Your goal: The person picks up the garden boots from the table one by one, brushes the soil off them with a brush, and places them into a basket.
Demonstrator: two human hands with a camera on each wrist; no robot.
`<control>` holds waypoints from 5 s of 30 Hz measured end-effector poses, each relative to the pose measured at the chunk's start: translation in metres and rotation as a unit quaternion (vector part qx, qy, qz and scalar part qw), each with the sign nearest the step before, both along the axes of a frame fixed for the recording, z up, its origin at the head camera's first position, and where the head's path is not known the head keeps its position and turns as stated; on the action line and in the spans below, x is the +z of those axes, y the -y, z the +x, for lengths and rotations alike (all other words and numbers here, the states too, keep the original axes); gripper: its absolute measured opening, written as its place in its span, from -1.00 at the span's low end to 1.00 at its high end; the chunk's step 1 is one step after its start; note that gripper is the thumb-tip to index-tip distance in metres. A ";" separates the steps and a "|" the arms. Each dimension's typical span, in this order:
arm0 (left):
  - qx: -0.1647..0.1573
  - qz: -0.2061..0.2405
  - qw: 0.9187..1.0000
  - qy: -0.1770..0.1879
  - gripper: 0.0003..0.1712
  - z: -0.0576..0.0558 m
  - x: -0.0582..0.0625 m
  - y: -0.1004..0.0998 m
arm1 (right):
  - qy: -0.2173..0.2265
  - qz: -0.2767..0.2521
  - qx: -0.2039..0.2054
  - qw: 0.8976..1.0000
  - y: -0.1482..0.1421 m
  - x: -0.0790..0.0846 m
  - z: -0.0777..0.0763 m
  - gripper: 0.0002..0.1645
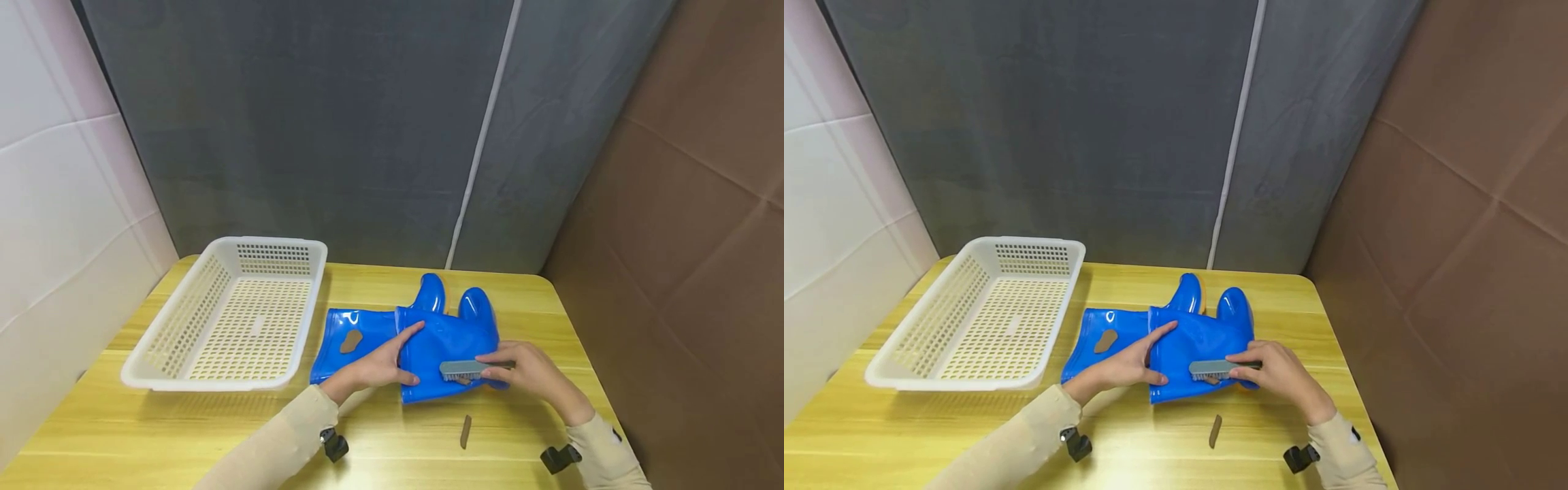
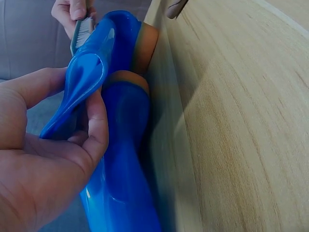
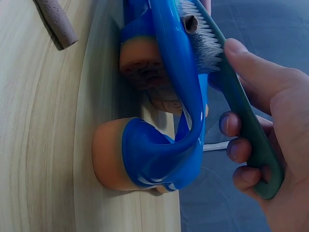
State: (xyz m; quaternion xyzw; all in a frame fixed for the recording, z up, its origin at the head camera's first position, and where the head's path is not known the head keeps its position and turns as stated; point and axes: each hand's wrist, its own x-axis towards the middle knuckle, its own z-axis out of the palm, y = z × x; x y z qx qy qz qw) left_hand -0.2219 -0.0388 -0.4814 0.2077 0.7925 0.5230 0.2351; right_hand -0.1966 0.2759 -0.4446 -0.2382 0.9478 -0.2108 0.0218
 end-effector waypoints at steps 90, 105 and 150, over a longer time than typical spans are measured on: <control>0.004 -0.018 1.000 0.001 0.08 -0.001 0.003 0.000 | 0.118 -0.122 0.019 0.985 -0.025 0.000 0.030 -0.65; -0.027 -0.022 0.999 -0.017 0.01 -0.002 0.013 0.004 | 0.140 -0.120 -0.003 0.983 -0.024 -0.006 0.032 -0.67; -0.051 -0.065 0.989 -0.124 0.29 -0.033 0.080 -0.012 | 0.142 -0.139 -0.014 0.980 -0.027 -0.009 0.034 -0.66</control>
